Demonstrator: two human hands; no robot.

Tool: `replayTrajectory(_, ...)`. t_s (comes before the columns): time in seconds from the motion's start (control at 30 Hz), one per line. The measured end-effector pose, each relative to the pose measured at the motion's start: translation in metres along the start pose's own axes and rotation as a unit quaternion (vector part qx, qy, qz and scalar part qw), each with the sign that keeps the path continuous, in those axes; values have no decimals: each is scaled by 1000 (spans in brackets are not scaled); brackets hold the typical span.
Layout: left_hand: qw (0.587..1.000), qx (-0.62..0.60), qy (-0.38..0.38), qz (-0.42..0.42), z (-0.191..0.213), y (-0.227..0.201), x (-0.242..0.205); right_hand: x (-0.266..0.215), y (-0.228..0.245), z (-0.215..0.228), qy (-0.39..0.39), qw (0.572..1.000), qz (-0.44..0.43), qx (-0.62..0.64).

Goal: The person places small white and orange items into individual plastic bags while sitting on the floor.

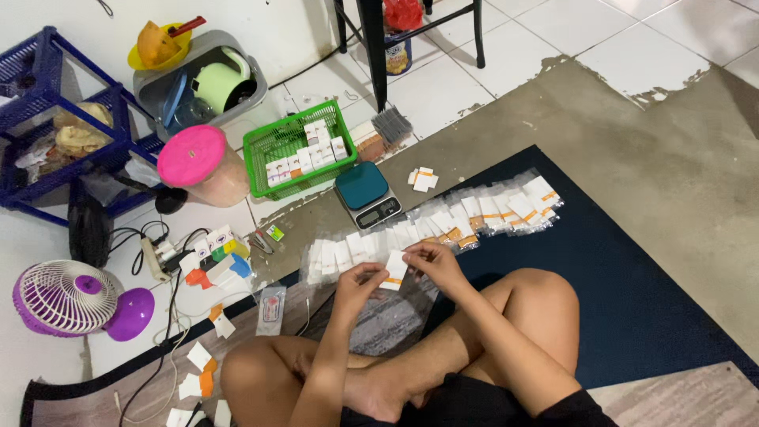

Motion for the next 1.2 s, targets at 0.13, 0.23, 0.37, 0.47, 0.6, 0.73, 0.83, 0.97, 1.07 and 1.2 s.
replayTrajectory(0.13, 1000, 7, 4, 8, 0, 7, 0, -4, 18, -4, -24, 997, 49, -55)
replayTrajectory(0.23, 1000, -14, -16, -7, -7, 14, 8, -3, 3, 1, 1, 1000, 18, -23)
replayTrajectory(0.37, 998, -23, -33, -48, -24, 35, 34, 12, -29, 11, 24, 998, -39, 39)
replayTrajectory(0.47, 996, -6, -23, -90, -39, 53, 40, 13, -3, 35, -6, 999, -2, -43)
replayTrajectory(0.6, 989, 9, 40, -142, -70, 32, 23, 24, 81, 96, -62, 991, 21, -119)
replayTrajectory(0.73, 980, 145, 66, -119, -86, 70, -3, 49, 94, 225, -192, 915, 103, -338)
replayTrajectory(0.83, 954, 252, 143, -75, -94, 99, -43, 55, 67, 304, -238, 831, 64, -498)
replayTrajectory(0.97, 884, 409, 209, -88, -106, 98, -69, 70, 39, 337, -205, 813, -20, -545)
replayTrajectory(1.07, 874, 411, 201, -162, -109, 88, -70, 97, 9, 362, -187, 796, 11, -575)
replayTrajectory(1.2, 873, 406, 215, -161, -109, 91, -64, 99, 1, 358, -189, 762, -85, -613)
Point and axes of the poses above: each hand's wrist, its own x-axis towards the middle knuckle, its own z-axis out of the back of the hand, y = z × x, the point moved 1 cm from there along x, towards the middle knuckle, and after that the axes turned 1 degree about x, right-handed, at the moved point
